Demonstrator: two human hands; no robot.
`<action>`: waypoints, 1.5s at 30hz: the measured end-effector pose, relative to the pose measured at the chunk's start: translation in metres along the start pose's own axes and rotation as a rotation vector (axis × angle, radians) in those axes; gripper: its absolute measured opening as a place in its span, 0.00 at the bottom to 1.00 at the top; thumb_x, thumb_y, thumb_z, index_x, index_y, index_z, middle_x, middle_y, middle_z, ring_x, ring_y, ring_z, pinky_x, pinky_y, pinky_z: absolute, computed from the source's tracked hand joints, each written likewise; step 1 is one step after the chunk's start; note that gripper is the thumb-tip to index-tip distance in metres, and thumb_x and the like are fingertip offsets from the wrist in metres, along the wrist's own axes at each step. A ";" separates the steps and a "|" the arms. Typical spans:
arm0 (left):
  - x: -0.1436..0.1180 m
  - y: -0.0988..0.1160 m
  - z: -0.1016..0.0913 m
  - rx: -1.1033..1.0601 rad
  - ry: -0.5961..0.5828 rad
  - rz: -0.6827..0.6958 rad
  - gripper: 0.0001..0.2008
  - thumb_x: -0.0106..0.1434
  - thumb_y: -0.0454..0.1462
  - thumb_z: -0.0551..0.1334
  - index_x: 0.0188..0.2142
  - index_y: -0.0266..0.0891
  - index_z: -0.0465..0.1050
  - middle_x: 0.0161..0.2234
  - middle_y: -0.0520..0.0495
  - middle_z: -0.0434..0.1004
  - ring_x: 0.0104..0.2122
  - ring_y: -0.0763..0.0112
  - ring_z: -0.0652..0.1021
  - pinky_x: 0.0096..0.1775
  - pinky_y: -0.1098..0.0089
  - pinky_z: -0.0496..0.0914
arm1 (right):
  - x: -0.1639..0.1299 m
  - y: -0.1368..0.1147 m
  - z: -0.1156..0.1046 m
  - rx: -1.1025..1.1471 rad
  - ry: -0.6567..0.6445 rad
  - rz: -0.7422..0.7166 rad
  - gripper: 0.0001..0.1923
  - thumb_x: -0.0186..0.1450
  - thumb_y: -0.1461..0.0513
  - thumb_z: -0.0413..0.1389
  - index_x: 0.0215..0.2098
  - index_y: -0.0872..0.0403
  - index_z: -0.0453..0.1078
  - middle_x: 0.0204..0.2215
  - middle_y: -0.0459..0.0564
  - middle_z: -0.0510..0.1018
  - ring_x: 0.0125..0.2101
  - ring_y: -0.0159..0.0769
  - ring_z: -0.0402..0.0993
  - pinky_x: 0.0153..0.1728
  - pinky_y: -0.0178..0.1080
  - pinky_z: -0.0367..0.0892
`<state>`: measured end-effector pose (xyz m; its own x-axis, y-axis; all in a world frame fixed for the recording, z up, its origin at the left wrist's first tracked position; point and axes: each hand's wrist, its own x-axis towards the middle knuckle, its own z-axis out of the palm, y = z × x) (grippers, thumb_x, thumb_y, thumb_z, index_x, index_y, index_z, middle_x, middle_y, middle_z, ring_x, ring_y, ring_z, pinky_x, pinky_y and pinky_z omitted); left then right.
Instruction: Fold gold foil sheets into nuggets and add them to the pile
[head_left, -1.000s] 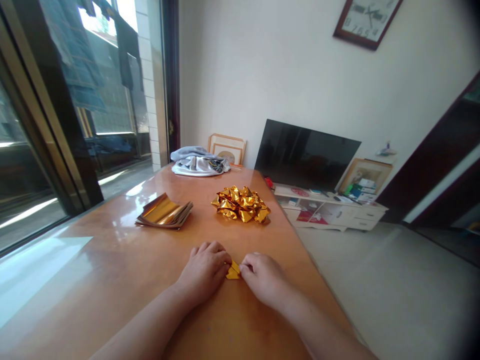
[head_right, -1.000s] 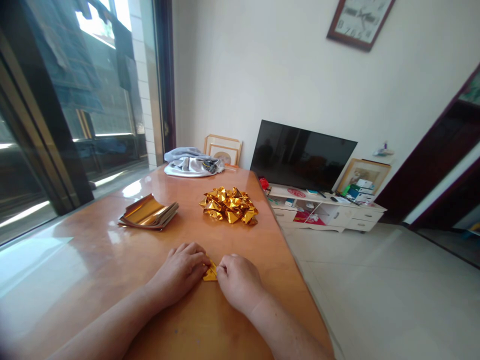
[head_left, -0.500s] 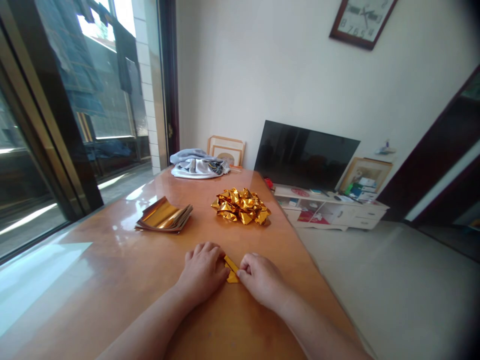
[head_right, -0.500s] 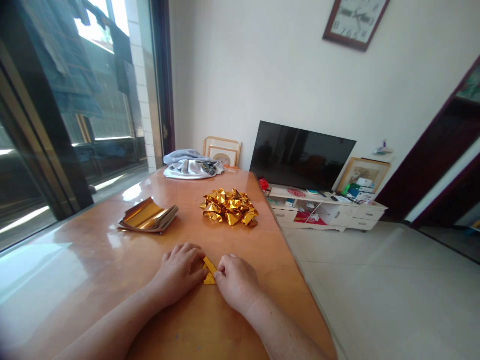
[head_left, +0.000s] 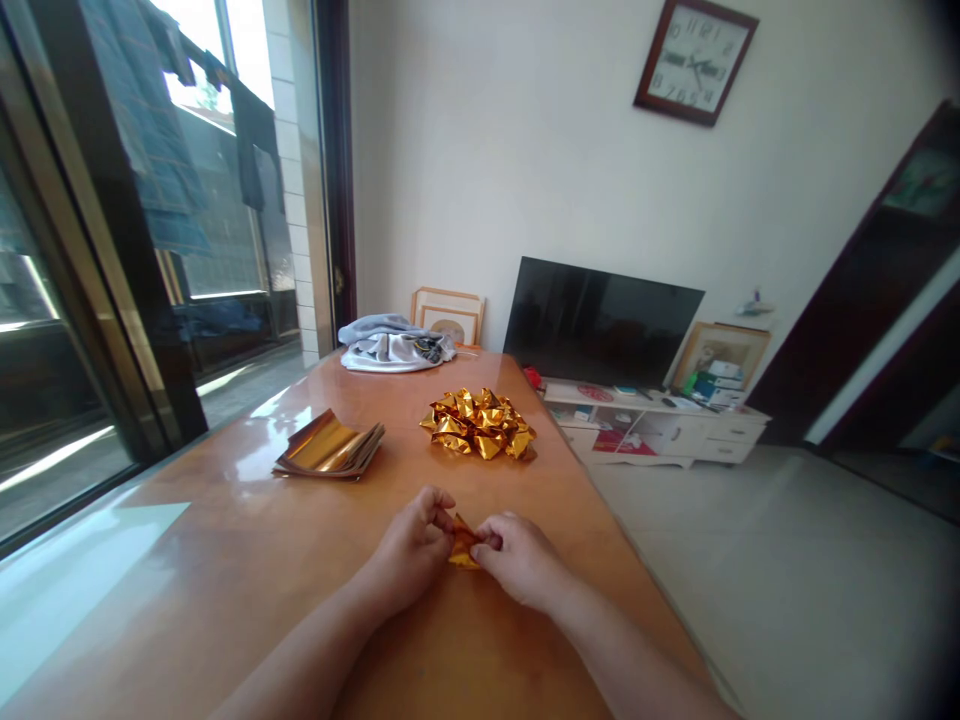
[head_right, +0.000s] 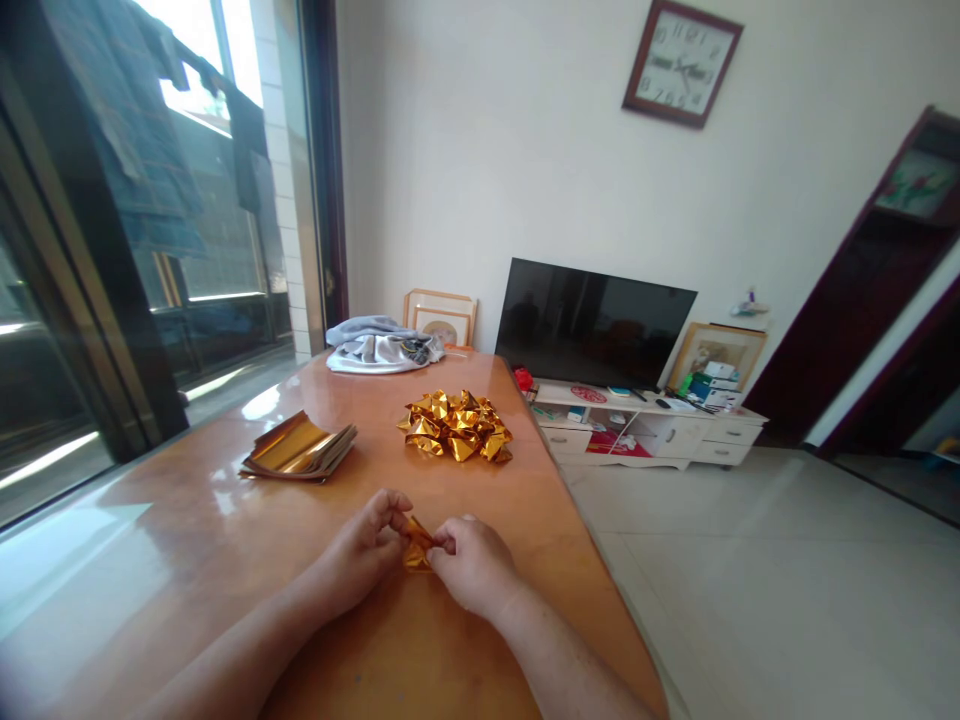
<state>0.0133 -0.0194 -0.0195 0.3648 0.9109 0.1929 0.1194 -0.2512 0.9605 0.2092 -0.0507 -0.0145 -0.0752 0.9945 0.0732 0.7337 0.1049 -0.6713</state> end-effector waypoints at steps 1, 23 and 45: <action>0.000 0.000 0.000 -0.078 -0.009 -0.016 0.17 0.54 0.31 0.59 0.45 0.42 0.63 0.31 0.56 0.72 0.23 0.76 0.67 0.28 0.73 0.60 | 0.000 -0.001 -0.001 0.057 -0.027 0.023 0.03 0.59 0.61 0.60 0.30 0.53 0.75 0.29 0.45 0.76 0.29 0.32 0.68 0.29 0.33 0.57; -0.040 0.079 -0.006 -0.245 -0.190 -0.059 0.10 0.62 0.39 0.62 0.26 0.37 0.72 0.24 0.52 0.70 0.28 0.71 0.70 0.35 0.70 0.65 | -0.082 -0.055 -0.036 0.766 -0.186 0.041 0.10 0.59 0.57 0.62 0.30 0.55 0.68 0.25 0.43 0.72 0.26 0.30 0.65 0.30 0.34 0.59; -0.184 0.111 0.031 -0.446 0.065 -0.007 0.16 0.59 0.47 0.69 0.32 0.38 0.71 0.27 0.52 0.71 0.28 0.73 0.71 0.31 0.73 0.64 | -0.187 -0.088 -0.008 0.883 -0.165 -0.089 0.15 0.61 0.53 0.62 0.28 0.54 0.65 0.21 0.41 0.70 0.23 0.28 0.61 0.27 0.33 0.56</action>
<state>-0.0116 -0.2251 0.0457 0.3048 0.9343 0.1849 -0.2932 -0.0927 0.9516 0.1638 -0.2458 0.0371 -0.2529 0.9632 0.0905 -0.0595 0.0779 -0.9952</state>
